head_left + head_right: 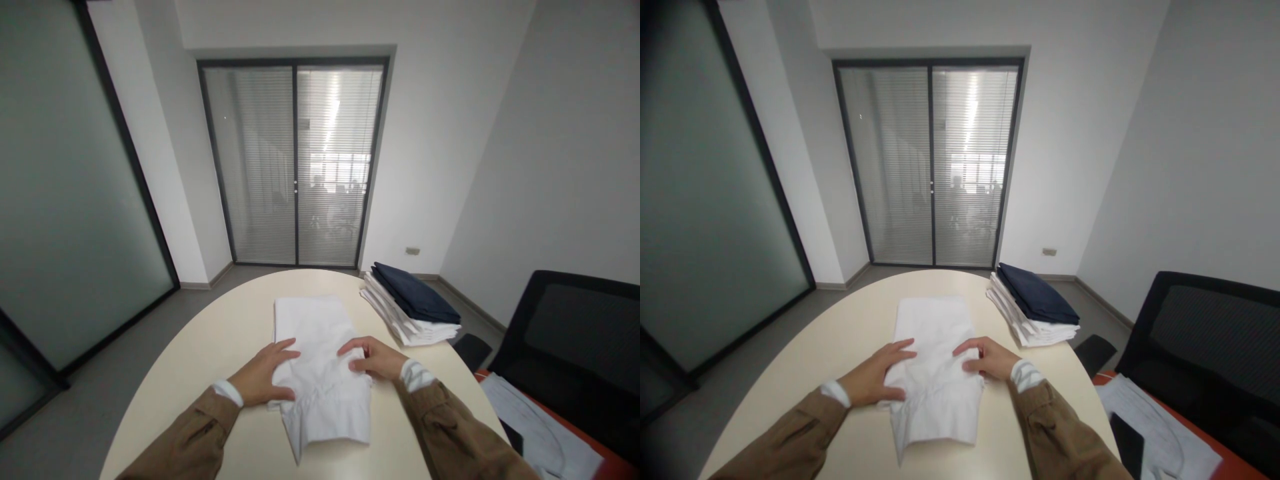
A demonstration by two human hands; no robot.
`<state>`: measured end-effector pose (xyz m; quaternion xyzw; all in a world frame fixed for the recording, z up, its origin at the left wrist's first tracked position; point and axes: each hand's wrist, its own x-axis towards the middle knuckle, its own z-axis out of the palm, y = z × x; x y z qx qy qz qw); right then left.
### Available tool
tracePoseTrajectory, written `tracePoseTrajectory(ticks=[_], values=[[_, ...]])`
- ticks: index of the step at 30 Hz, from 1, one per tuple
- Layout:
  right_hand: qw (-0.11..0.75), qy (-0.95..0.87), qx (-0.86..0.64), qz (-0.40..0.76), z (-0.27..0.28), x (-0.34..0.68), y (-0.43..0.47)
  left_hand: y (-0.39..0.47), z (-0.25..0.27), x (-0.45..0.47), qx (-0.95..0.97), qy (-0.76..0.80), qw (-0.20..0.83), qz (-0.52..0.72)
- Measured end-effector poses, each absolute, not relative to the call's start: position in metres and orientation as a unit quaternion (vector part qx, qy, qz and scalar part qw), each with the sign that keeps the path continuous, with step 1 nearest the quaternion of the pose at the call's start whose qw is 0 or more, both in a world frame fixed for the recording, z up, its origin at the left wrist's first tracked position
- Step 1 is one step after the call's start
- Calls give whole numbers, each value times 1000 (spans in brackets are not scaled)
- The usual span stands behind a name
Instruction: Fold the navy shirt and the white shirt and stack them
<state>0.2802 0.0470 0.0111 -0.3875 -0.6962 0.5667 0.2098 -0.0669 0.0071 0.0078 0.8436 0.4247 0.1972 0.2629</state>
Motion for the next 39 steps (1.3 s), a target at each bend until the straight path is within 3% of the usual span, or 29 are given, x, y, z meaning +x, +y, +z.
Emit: tracePoseTrajectory(ticks=[4,11,21,25,32,39], values=[[229,-689,-352,590,14,279,46,10,5,-67,824,444,249,248],[151,-736,-320,577,31,281,39,-2,15,-64,813,402,322,273],[266,-677,-339,597,22,283,43,4,6,-56,695,381,428,435],[260,-696,-346,572,28,285,41,1,10,-53,680,387,474,405],[196,-652,-276,679,29,283,37,-6,19,-56,700,371,466,393],[238,-637,-294,672,24,285,40,-11,13,-53,675,337,526,392]])
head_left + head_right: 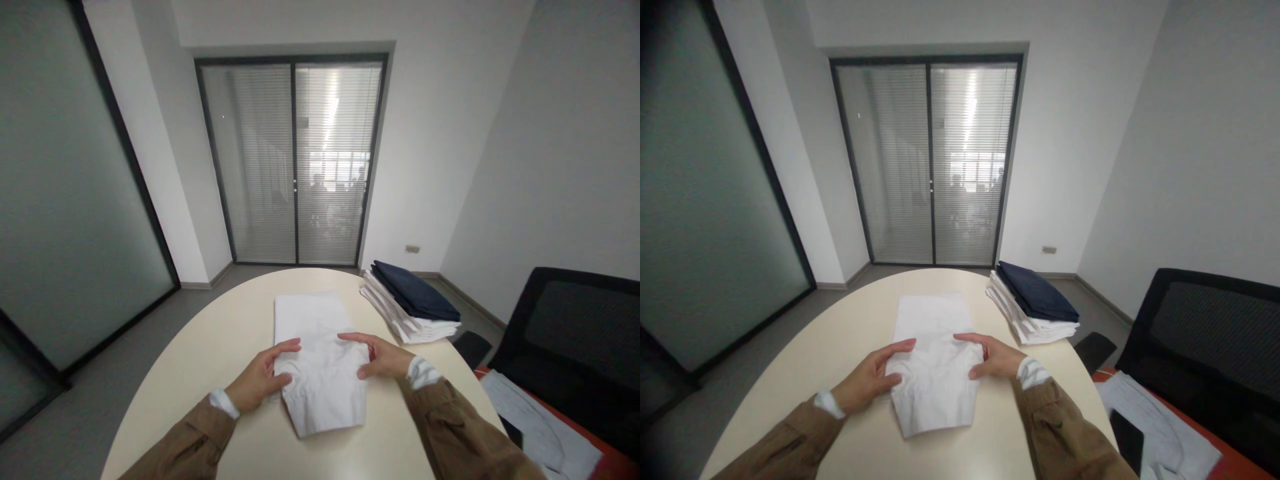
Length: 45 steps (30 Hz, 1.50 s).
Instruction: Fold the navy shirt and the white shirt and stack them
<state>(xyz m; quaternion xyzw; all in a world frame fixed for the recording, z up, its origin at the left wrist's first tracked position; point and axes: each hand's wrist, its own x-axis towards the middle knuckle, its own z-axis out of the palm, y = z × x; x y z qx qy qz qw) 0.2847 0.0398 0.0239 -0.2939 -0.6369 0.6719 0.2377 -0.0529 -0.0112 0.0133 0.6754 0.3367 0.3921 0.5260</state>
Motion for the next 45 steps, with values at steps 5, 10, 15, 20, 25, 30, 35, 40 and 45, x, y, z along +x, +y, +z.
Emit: tracePoseTrajectory(ticks=[5,10,15,20,25,30,35,40,45], values=[[209,-630,-330,672,18,291,43,-12,10,-54,675,340,539,371],[153,-643,-342,668,18,296,40,-15,7,-53,744,355,465,324],[130,-645,-360,661,23,298,38,-16,10,-53,763,359,454,289],[202,-671,-375,607,14,293,47,-15,8,-52,796,365,386,290],[280,-631,-357,629,7,289,51,-12,6,-49,769,392,365,348],[256,-610,-294,690,8,294,47,-11,7,-50,736,379,417,376],[252,-615,-268,698,7,294,46,-11,9,-52,730,374,431,375],[263,-621,-290,679,7,295,50,-10,10,-54,697,393,425,423],[293,-613,-332,655,15,299,51,-14,15,-53,659,412,463,425]])
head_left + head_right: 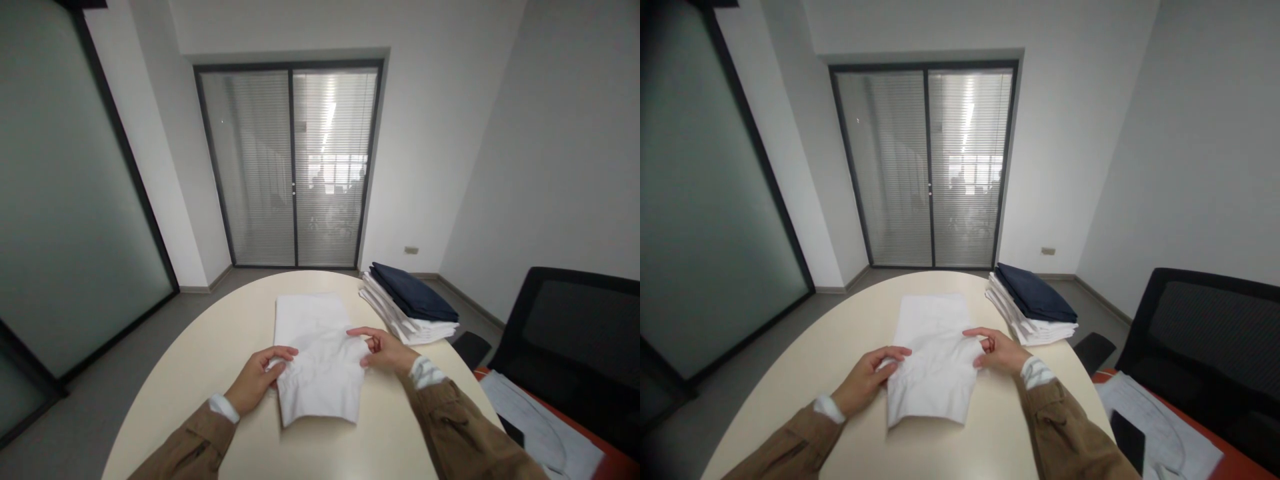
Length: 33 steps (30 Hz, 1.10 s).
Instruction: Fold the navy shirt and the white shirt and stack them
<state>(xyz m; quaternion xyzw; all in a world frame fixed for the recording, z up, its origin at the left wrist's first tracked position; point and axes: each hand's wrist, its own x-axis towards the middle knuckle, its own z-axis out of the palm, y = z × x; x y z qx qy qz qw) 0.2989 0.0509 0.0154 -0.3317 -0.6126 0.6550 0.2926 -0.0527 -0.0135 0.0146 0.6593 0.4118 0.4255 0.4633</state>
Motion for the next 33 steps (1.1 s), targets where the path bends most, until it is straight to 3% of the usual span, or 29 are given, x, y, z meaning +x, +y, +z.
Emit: tracePoseTrajectory(ticks=[3,10,23,27,33], values=[[310,-610,-325,653,17,300,50,-16,17,-51,624,412,507,428],[205,-623,-386,649,8,304,46,-18,14,-49,584,413,605,350],[67,-649,-395,646,37,294,35,-21,18,-54,728,392,459,325],[82,-649,-398,643,41,291,33,-22,21,-51,715,401,436,371],[213,-653,-381,619,40,289,34,-22,22,-44,641,431,421,475]])
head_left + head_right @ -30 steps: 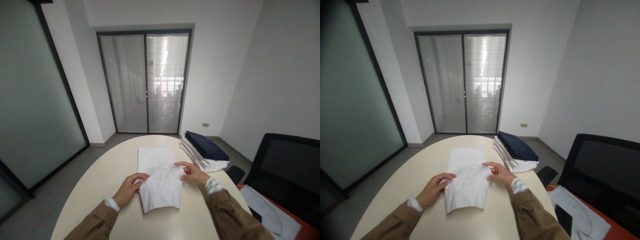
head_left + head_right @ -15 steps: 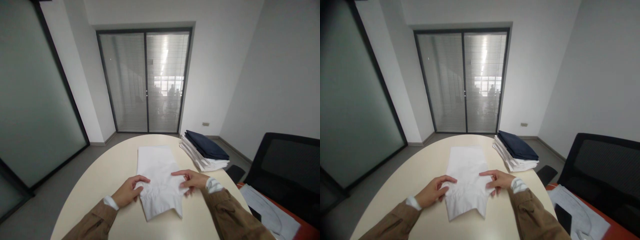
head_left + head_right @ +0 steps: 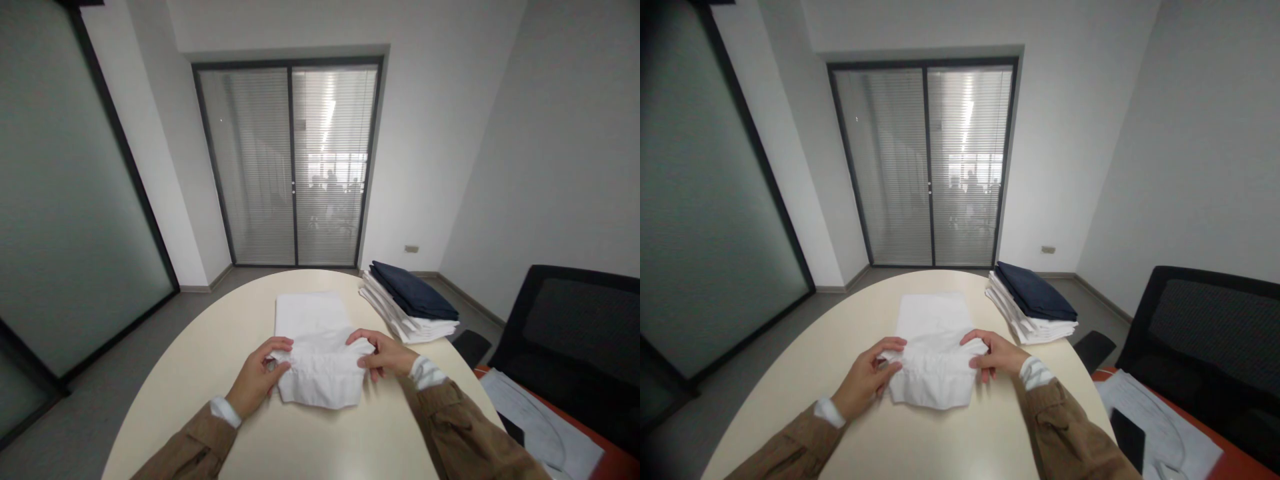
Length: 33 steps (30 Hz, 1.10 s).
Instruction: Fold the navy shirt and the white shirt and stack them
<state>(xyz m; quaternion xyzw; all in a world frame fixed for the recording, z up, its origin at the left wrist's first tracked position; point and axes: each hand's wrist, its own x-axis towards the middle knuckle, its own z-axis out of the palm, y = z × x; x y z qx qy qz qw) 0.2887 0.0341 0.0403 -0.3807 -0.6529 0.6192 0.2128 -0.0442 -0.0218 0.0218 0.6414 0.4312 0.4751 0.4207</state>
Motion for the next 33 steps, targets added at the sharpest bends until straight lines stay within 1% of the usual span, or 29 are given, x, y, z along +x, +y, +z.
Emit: tracePoseTrajectory(ticks=[3,9,14,19,23,27,31,33], values=[[278,-639,-386,605,37,285,37,-20,23,-38,596,438,432,515],[378,-581,-391,605,34,279,42,-12,29,-28,600,407,369,582],[407,-576,-356,612,32,278,44,-11,31,-26,594,403,365,593],[439,-603,-349,567,24,282,50,-13,30,-27,612,404,351,583],[428,-658,-379,490,18,287,55,-15,28,-30,650,435,326,530],[390,-699,-390,455,14,290,56,-17,27,-30,675,460,302,491],[352,-746,-396,403,12,291,54,-20,27,-27,680,469,318,466],[328,-759,-391,404,12,292,52,-20,25,-27,682,472,338,445]])
